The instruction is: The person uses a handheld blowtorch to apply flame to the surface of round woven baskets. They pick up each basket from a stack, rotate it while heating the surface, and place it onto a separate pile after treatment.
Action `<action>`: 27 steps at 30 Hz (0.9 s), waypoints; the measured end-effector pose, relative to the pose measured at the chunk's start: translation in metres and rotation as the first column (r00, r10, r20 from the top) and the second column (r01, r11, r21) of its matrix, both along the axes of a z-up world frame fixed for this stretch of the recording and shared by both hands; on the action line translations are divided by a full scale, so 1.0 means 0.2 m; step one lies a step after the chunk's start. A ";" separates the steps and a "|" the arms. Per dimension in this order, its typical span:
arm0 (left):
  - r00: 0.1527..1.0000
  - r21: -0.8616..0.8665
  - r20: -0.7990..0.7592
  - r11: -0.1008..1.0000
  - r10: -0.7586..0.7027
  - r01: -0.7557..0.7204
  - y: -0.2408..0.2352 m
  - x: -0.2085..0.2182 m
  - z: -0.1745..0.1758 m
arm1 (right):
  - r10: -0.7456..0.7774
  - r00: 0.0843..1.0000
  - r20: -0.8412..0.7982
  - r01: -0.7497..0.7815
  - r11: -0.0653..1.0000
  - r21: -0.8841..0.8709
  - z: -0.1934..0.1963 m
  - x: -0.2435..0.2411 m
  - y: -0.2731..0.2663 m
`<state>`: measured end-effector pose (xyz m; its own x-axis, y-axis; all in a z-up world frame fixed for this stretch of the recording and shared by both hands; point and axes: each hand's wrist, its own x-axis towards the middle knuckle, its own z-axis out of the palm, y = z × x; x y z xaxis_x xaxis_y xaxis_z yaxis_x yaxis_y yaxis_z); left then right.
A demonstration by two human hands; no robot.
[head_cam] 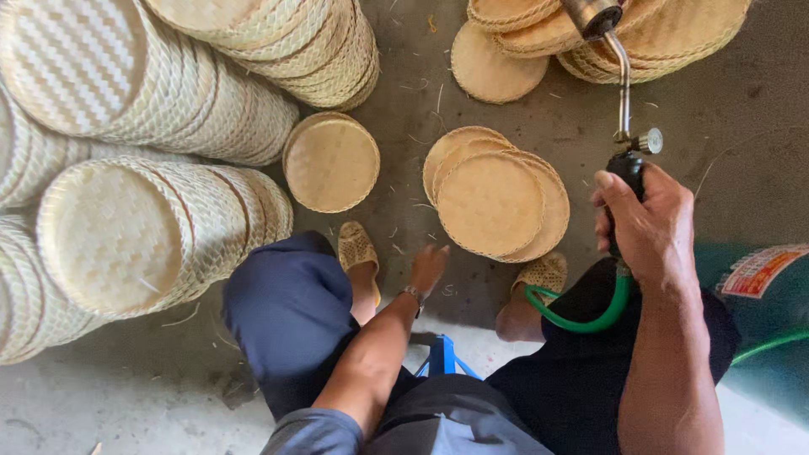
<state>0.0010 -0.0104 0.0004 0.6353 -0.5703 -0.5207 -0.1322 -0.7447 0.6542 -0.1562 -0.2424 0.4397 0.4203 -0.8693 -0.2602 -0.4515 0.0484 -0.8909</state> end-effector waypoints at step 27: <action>0.650 -0.418 -0.657 0.533 0.381 -0.735 -0.33 0.38 0.36 | 0.183 0.960 -0.214 -0.163 0.981 0.109 -0.06 -0.07 0.09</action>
<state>0.0774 -0.0758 0.0719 0.7328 -0.4556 -0.5054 0.5866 0.0465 0.8085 -0.1698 -0.2249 0.4286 0.4850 -0.7576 -0.4368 -0.6455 0.0268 -0.7632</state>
